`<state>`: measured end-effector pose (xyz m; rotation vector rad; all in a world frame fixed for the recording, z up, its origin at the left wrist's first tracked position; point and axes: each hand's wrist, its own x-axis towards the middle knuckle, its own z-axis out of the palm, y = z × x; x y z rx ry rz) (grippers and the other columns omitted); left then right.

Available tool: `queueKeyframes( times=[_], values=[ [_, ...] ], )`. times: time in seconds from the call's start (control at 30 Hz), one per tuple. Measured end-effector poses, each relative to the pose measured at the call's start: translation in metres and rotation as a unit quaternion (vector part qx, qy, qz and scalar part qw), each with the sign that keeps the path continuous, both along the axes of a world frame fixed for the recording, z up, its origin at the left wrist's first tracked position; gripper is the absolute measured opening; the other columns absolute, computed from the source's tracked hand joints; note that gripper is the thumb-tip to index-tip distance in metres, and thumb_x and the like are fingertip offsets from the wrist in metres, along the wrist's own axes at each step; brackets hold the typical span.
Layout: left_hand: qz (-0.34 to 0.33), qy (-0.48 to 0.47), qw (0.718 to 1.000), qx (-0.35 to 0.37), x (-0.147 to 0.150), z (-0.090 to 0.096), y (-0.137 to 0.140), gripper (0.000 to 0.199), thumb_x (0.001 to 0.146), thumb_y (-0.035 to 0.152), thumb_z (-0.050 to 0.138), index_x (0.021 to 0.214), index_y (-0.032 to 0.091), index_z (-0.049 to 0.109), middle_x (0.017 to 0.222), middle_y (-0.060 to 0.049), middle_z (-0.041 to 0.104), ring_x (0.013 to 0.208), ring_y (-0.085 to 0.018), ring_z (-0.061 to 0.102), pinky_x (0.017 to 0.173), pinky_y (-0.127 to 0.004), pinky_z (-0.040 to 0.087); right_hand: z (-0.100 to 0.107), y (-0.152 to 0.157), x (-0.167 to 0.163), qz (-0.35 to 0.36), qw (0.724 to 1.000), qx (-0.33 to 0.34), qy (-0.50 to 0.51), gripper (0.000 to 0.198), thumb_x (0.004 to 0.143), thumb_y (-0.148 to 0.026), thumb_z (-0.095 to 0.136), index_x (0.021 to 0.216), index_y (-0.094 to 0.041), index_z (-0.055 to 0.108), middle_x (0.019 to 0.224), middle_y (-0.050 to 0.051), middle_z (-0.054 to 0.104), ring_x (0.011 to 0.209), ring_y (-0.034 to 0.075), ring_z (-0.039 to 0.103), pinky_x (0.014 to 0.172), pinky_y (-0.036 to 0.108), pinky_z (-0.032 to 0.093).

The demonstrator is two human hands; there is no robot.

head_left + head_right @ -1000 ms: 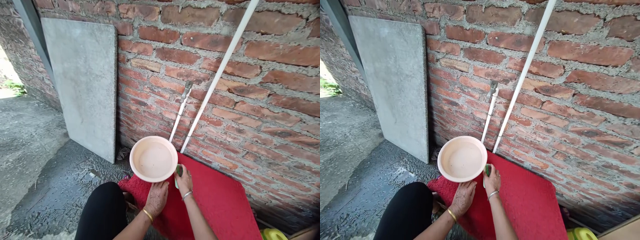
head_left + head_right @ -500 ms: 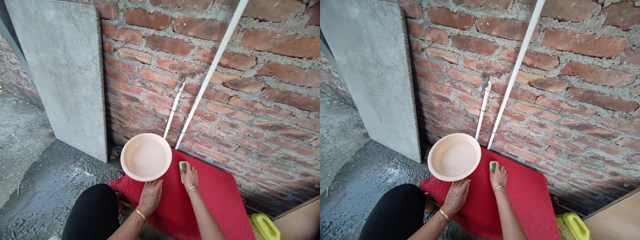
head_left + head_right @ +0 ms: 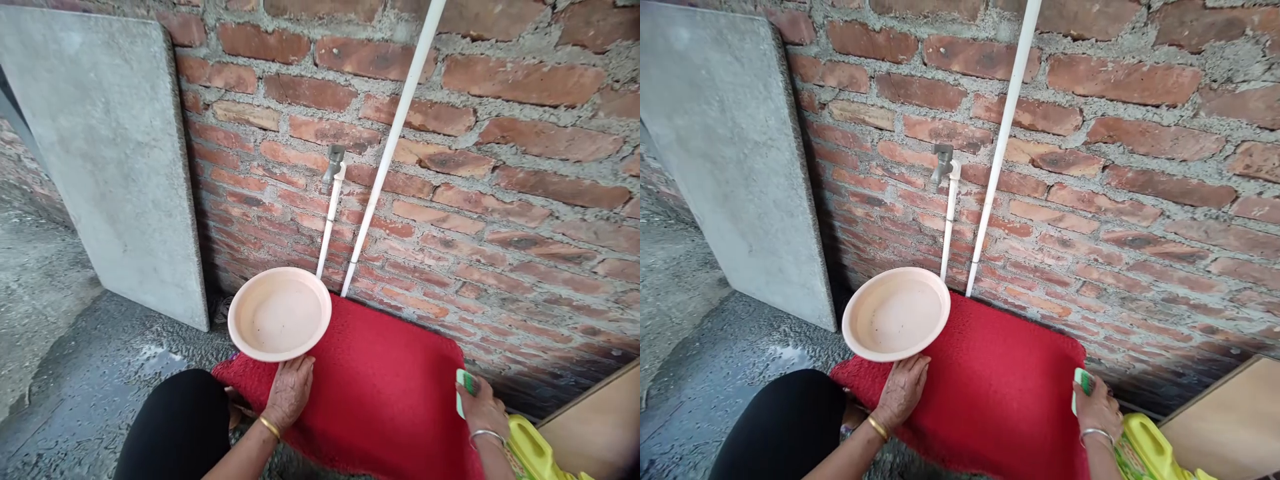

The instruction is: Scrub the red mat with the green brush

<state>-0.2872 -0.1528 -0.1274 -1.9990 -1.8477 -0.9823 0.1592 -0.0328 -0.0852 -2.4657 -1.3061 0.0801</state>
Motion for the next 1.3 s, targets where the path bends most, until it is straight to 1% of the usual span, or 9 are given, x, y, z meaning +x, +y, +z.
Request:
queueKeyframes(
  times=[0.13, 0.43, 0.53, 0.6, 0.7, 0.8, 0.97, 1.13, 1.3],
  values=[
    [0.005, 0.003, 1.0, -0.006, 0.001, 0.002, 0.0, 0.025, 0.088, 0.007, 0.052, 0.104, 0.021, 0.065, 0.096, -0.004, 0.073, 0.092, -0.022, 0.069, 0.087, -0.041, 0.056, -0.001, 0.007, -0.034, 0.063, 0.997, 0.027, 0.038, 0.069, 0.079, -0.062, 0.045, 0.137, -0.025, 0.054, 0.106, 0.022, 0.065, 0.106, 0.041, 0.062, 0.09, 0.056, 0.047],
    [0.012, -0.019, 1.0, 0.0, 0.003, 0.0, -0.001, 0.027, 0.087, 0.007, 0.05, 0.106, 0.021, 0.065, 0.097, -0.006, 0.073, 0.092, -0.023, 0.069, 0.086, -0.041, 0.057, 0.013, 0.009, -0.278, 0.387, 0.921, -0.005, 0.037, 0.052, 0.087, -0.037, 0.057, 0.138, -0.027, 0.053, 0.124, 0.008, 0.063, 0.113, 0.024, 0.059, 0.099, 0.035, 0.043],
    [0.017, -0.03, 0.999, -0.016, 0.003, 0.001, 0.0, 0.029, 0.086, 0.007, 0.05, 0.104, 0.023, 0.066, 0.097, -0.006, 0.073, 0.091, -0.023, 0.069, 0.084, -0.041, 0.058, 0.011, 0.005, -0.325, 0.434, 0.9, -0.022, -0.004, 0.049, 0.09, -0.031, 0.056, 0.138, -0.024, 0.054, 0.126, 0.01, 0.063, 0.116, 0.026, 0.057, 0.099, 0.036, 0.043],
    [0.015, -0.033, 0.999, -0.018, 0.004, 0.002, 0.0, 0.029, 0.086, 0.008, 0.05, 0.104, 0.023, 0.066, 0.096, -0.006, 0.073, 0.09, -0.023, 0.069, 0.083, -0.041, 0.058, 0.008, 0.006, -0.336, 0.441, 0.897, -0.032, -0.022, 0.048, 0.091, -0.029, 0.055, 0.138, -0.023, 0.055, 0.125, 0.012, 0.064, 0.115, 0.027, 0.058, 0.098, 0.037, 0.043],
    [0.013, -0.034, 0.999, -0.021, 0.004, 0.002, 0.0, 0.028, 0.086, 0.008, 0.051, 0.105, 0.023, 0.066, 0.096, -0.007, 0.073, 0.09, -0.024, 0.069, 0.083, -0.042, 0.058, 0.006, 0.015, -0.321, 0.427, 0.903, -0.038, -0.039, 0.049, 0.092, -0.033, 0.055, 0.14, -0.025, 0.053, 0.128, 0.011, 0.062, 0.117, 0.027, 0.057, 0.099, 0.038, 0.041],
    [0.011, -0.032, 0.999, -0.017, 0.003, 0.0, 0.0, 0.028, 0.087, 0.008, 0.052, 0.107, 0.023, 0.066, 0.098, -0.006, 0.073, 0.093, -0.024, 0.069, 0.087, -0.042, 0.057, 0.01, 0.027, -0.279, 0.384, 0.92, -0.049, -0.058, 0.051, 0.091, -0.037, 0.056, 0.141, -0.026, 0.051, 0.126, 0.012, 0.062, 0.114, 0.026, 0.058, 0.099, 0.038, 0.042],
    [0.01, -0.019, 1.0, -0.006, 0.001, -0.004, 0.0, 0.027, 0.088, 0.008, 0.052, 0.106, 0.022, 0.065, 0.098, -0.006, 0.073, 0.092, -0.023, 0.069, 0.085, -0.041, 0.056, 0.017, 0.036, -0.17, 0.27, 0.958, -0.064, -0.077, 0.056, 0.088, -0.041, 0.053, 0.14, -0.019, 0.051, 0.115, 0.016, 0.066, 0.102, 0.03, 0.064, 0.092, 0.043, 0.047],
    [0.008, -0.01, 1.0, 0.003, 0.0, -0.002, 0.0, 0.027, 0.088, 0.007, 0.051, 0.104, 0.022, 0.066, 0.097, -0.005, 0.073, 0.093, -0.022, 0.069, 0.087, -0.04, 0.055, 0.008, 0.023, -0.047, 0.116, 0.993, -0.024, -0.023, 0.066, 0.077, -0.054, 0.052, 0.134, -0.019, 0.058, 0.107, 0.02, 0.067, 0.099, 0.039, 0.065, 0.087, 0.052, 0.049],
    [0.011, -0.003, 1.0, 0.008, 0.001, 0.002, 0.0, 0.027, 0.088, 0.007, 0.05, 0.102, 0.023, 0.066, 0.094, -0.004, 0.072, 0.091, -0.021, 0.069, 0.086, -0.039, 0.054, -0.002, 0.006, 0.013, -0.012, 0.999, 0.041, 0.028, 0.062, 0.07, -0.058, 0.051, 0.125, -0.032, 0.062, 0.102, 0.019, 0.066, 0.099, 0.046, 0.064, 0.081, 0.063, 0.045]
  ],
)
